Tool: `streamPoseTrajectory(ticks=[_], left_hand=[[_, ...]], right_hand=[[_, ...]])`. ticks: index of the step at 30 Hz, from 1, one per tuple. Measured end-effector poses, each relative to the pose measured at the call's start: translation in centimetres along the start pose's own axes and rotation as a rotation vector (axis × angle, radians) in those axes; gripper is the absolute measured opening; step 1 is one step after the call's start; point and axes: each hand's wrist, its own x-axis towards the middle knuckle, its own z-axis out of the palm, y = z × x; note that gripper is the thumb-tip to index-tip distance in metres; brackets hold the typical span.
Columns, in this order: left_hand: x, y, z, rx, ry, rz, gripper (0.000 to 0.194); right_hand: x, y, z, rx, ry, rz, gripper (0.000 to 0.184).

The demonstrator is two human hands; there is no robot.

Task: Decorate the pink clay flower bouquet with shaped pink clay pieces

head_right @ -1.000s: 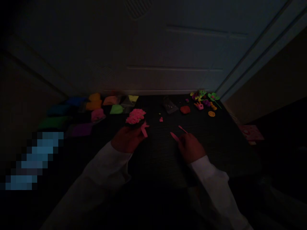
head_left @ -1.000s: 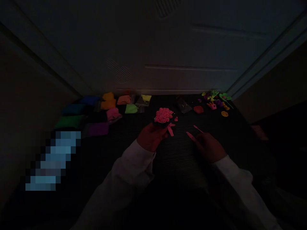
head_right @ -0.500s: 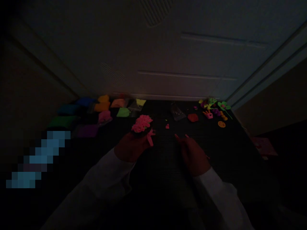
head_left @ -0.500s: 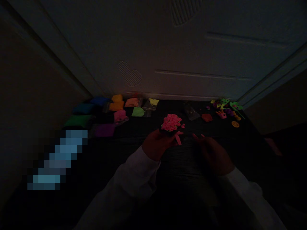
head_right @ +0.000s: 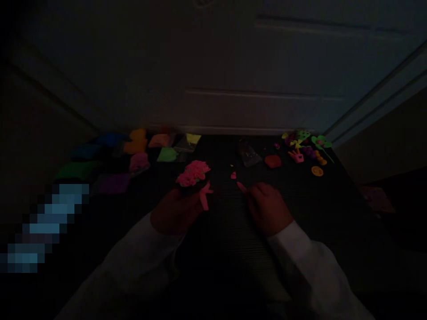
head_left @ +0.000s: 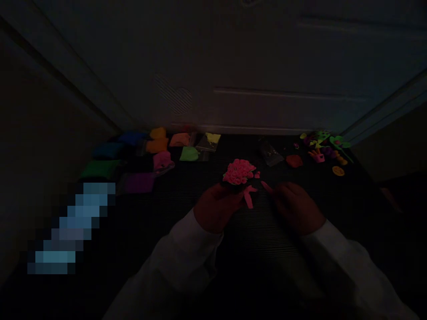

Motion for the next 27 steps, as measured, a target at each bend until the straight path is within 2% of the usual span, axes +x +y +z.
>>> streamPoseTrajectory(ticks=[4, 8, 12, 16, 19, 22, 27], left_hand=[[0.0, -0.2, 0.0, -0.003, -0.047, 0.044, 0.022], [0.2, -0.4, -0.4, 0.054, -0.025, 0.086, 0.026], [0.4, -0.5, -1.2, 0.182, 0.040, 0.152, 0.027], [0.5, -0.7, -2.0, 0.281, 0.028, 0.165, 0.026], [0.7, -0.9, -2.3, 0.331, 0.062, 0.206, 0.030], [0.8, -1.2, -2.6, 0.395, 0.101, 0.236, 0.032], [0.6, -1.4, -2.4, 0.354, 0.046, 0.236, 0.037]], right_hand=[[-0.3, -0.5, -0.6, 0.067, 0.078, -0.011, 0.014], [-1.0, -3.7, -1.9, 0.350, 0.242, -0.002, 0.011], [-1.1, -6.9, -2.4, 0.805, 0.142, 0.115, 0.012], [-0.8, -7.5, -2.2, 1.086, 0.050, 0.284, 0.014], [-0.7, -7.0, -2.1, 1.240, -0.003, 0.422, 0.017], [-0.6, -6.9, -2.0, 1.325, -0.044, 0.472, 0.016], [-0.6, -7.1, -1.6, 1.415, -0.077, 0.527, 0.013]])
